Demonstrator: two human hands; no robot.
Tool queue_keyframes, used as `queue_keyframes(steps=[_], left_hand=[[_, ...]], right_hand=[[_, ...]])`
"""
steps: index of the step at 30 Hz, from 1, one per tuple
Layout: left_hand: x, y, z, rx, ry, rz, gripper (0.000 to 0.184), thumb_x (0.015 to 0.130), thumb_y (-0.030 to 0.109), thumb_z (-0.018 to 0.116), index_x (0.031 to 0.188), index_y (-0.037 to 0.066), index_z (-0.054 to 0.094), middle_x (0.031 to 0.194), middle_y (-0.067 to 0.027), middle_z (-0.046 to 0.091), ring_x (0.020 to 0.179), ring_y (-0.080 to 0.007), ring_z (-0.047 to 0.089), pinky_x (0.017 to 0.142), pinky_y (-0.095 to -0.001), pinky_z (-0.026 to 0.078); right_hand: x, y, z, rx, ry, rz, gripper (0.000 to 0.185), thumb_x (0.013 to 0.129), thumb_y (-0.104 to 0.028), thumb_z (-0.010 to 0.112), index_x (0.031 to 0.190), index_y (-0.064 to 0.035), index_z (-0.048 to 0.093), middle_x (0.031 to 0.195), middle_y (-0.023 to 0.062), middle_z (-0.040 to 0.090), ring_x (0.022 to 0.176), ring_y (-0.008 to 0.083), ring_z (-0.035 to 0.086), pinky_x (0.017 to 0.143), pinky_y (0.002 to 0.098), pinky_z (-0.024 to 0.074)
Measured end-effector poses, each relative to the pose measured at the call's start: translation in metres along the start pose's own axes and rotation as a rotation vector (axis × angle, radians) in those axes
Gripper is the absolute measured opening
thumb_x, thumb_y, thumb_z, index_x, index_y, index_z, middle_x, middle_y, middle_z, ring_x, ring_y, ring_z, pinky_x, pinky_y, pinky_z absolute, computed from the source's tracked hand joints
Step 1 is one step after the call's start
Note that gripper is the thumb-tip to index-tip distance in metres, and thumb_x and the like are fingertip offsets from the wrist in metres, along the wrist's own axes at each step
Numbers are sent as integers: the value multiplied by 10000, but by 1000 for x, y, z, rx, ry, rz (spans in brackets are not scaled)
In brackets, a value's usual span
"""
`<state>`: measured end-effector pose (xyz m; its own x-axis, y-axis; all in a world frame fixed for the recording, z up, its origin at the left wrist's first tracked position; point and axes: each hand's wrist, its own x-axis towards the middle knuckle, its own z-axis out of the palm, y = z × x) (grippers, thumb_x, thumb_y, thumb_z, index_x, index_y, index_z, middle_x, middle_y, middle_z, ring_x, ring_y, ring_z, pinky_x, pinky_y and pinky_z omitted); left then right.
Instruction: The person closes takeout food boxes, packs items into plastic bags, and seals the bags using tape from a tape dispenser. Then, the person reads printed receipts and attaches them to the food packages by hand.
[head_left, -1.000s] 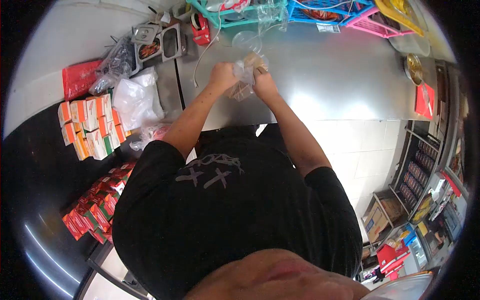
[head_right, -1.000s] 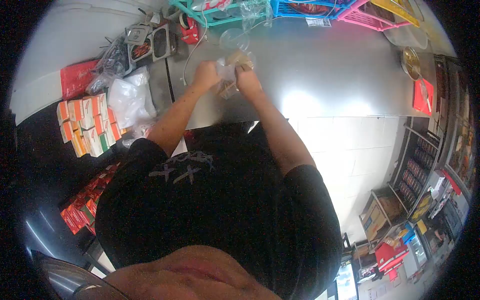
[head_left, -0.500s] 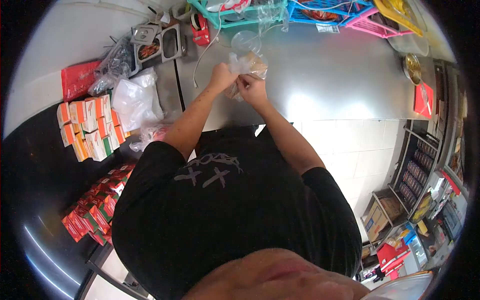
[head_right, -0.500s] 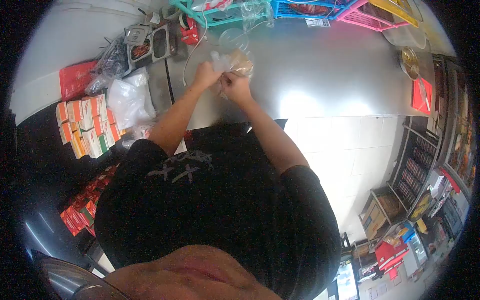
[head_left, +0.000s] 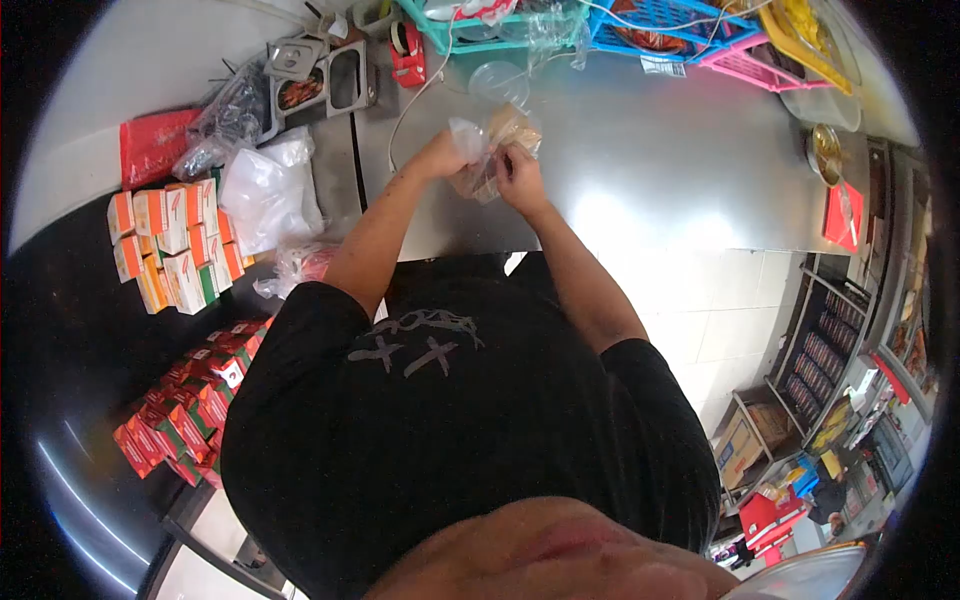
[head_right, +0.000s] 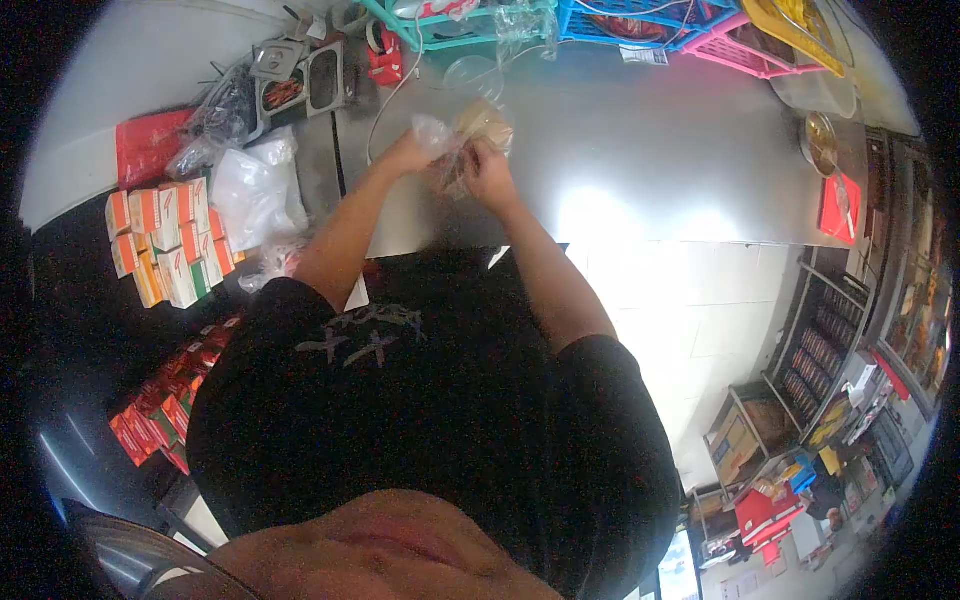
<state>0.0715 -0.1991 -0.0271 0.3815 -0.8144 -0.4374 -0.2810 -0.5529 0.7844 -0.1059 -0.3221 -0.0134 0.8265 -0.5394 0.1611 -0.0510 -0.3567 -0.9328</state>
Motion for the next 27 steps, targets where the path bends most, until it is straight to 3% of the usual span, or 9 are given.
queue_keyframes(steps=[2,5,8,9,11,14,17,23,27], left_hand=[[-20,26,-6,-144,40,252,278,809,267,813,961,57,711,803,-36,694,744,-132,630,705,-345,533],[-18,-1,4,-122,79,334,212,855,197,769,950,40,663,838,-20,654,795,-111,590,735,-321,511],[-26,22,1,-8,59,228,193,849,170,772,948,50,657,817,-12,631,804,-79,561,733,-298,491],[-28,19,2,-105,57,264,205,817,142,763,972,56,660,824,-15,646,799,-82,579,726,-303,502],[-30,12,3,-298,56,337,280,754,86,747,1021,68,666,839,-20,677,789,-88,615,712,-314,524],[-26,8,3,-149,87,311,310,736,64,752,1036,73,673,842,-20,684,790,-84,620,705,-305,524],[-18,-6,10,-161,52,104,316,727,70,764,1031,66,677,846,-25,693,786,-91,623,712,-306,527],[-27,17,1,-139,122,342,284,731,99,769,997,58,678,842,-45,701,790,-126,640,742,-322,526],[-26,21,0,-145,82,348,280,732,105,774,989,57,673,840,-60,698,780,-137,640,748,-326,522]], right_hand=[[-2,8,0,5,3,32,69,871,-14,693,907,15,642,839,126,657,689,227,640,650,316,514],[-5,24,8,226,20,258,84,889,-29,709,958,14,686,843,124,707,734,190,673,693,316,533],[-7,38,11,437,29,461,127,903,-47,729,1004,29,721,860,106,743,774,145,689,731,296,550],[-7,37,9,487,30,511,139,908,-52,736,1015,37,731,868,94,752,785,127,691,742,283,554],[-7,36,6,558,18,498,136,933,-16,694,1044,60,711,916,101,739,836,153,695,787,293,564],[-7,31,7,649,42,505,157,950,7,665,1083,84,697,956,121,731,878,176,703,843,304,571],[-7,33,10,648,53,516,174,956,5,658,1100,96,693,983,140,731,901,190,710,877,314,574],[-4,21,7,595,30,537,180,957,-14,669,1102,90,697,994,146,738,909,190,715,873,310,577],[-5,22,12,496,16,508,150,952,-14,676,1068,78,703,976,133,742,885,181,717,846,304,578]])
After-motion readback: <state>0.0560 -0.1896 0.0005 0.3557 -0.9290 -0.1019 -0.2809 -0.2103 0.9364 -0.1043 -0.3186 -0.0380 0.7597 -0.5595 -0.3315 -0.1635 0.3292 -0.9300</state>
